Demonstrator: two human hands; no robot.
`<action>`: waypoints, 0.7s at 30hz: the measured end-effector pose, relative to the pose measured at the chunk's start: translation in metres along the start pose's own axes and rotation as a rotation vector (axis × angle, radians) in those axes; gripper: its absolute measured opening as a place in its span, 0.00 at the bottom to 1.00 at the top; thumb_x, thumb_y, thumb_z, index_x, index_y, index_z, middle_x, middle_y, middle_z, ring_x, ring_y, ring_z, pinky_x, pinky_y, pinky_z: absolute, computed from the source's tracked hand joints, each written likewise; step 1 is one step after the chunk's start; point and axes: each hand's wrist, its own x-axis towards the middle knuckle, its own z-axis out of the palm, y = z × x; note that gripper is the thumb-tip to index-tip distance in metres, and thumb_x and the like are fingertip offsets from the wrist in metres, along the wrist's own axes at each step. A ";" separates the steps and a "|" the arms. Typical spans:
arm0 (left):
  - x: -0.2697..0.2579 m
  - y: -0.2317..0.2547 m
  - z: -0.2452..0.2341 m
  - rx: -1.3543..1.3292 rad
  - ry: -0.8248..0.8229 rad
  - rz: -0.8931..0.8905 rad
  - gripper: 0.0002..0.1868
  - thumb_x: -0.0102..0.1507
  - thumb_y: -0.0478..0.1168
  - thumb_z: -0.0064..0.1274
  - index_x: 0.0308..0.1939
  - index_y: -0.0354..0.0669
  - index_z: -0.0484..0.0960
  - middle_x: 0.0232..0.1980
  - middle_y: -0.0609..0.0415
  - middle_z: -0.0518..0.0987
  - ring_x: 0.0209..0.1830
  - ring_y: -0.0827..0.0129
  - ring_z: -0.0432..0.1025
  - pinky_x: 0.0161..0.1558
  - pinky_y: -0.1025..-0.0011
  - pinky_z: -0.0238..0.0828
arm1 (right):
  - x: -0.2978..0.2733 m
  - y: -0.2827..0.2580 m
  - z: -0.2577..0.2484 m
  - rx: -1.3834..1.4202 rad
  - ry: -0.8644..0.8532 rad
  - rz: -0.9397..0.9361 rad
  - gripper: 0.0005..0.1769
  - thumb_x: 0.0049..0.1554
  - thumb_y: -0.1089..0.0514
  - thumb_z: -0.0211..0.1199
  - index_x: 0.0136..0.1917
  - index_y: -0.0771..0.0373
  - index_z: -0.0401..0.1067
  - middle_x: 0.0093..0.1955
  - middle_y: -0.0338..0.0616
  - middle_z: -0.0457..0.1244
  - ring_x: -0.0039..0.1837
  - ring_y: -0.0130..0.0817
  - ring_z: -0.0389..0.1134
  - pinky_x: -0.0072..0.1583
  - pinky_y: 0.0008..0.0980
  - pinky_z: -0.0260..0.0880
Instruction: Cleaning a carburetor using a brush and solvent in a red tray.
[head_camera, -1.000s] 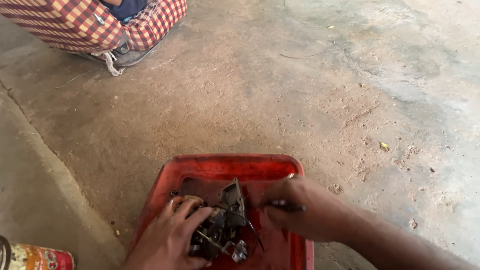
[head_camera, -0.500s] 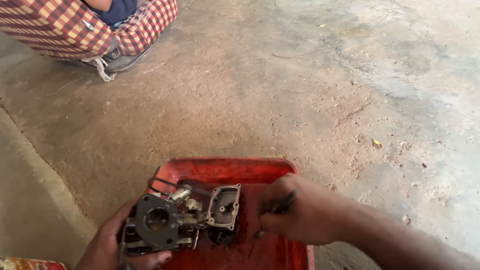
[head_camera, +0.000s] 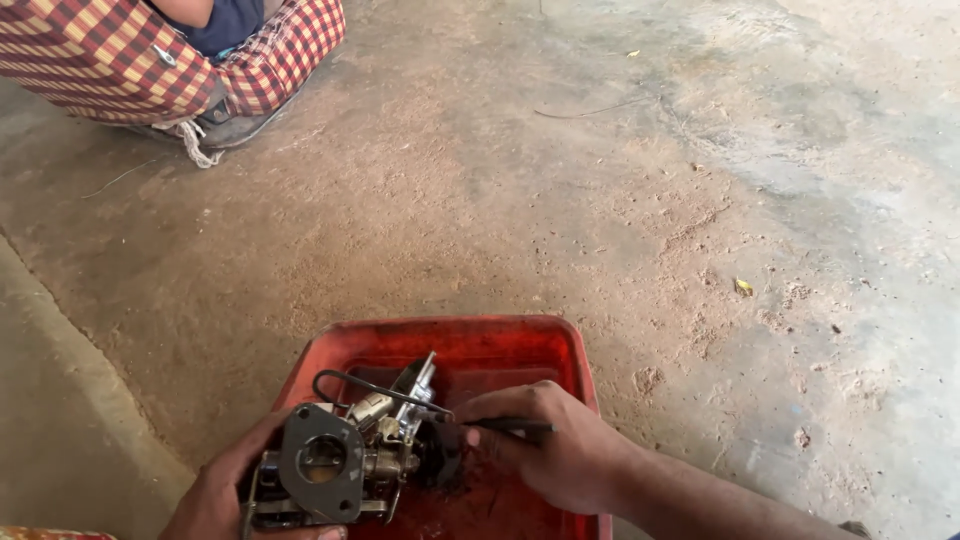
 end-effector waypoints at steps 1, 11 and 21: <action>0.000 -0.003 0.000 0.008 0.015 -0.005 0.58 0.43 0.42 0.81 0.72 0.36 0.66 0.66 0.43 0.75 0.69 0.55 0.68 0.71 0.55 0.59 | 0.003 0.020 0.003 0.048 0.040 -0.226 0.18 0.65 0.50 0.58 0.64 0.59 0.76 0.58 0.41 0.73 0.57 0.32 0.75 0.59 0.36 0.74; 0.006 -0.034 0.008 0.097 -0.078 0.105 0.53 0.46 0.56 0.72 0.71 0.38 0.71 0.69 0.43 0.74 0.73 0.54 0.64 0.74 0.56 0.52 | 0.003 0.000 -0.006 -0.164 -0.138 0.264 0.15 0.63 0.54 0.54 0.49 0.57 0.81 0.46 0.39 0.74 0.45 0.26 0.75 0.50 0.34 0.80; 0.010 -0.001 0.022 0.159 -0.082 -0.070 0.51 0.46 0.64 0.68 0.69 0.46 0.71 0.66 0.49 0.74 0.74 0.58 0.64 0.74 0.60 0.50 | -0.005 -0.005 0.008 -0.212 -0.280 0.231 0.15 0.64 0.48 0.56 0.59 0.50 0.78 0.46 0.39 0.73 0.42 0.34 0.72 0.48 0.38 0.74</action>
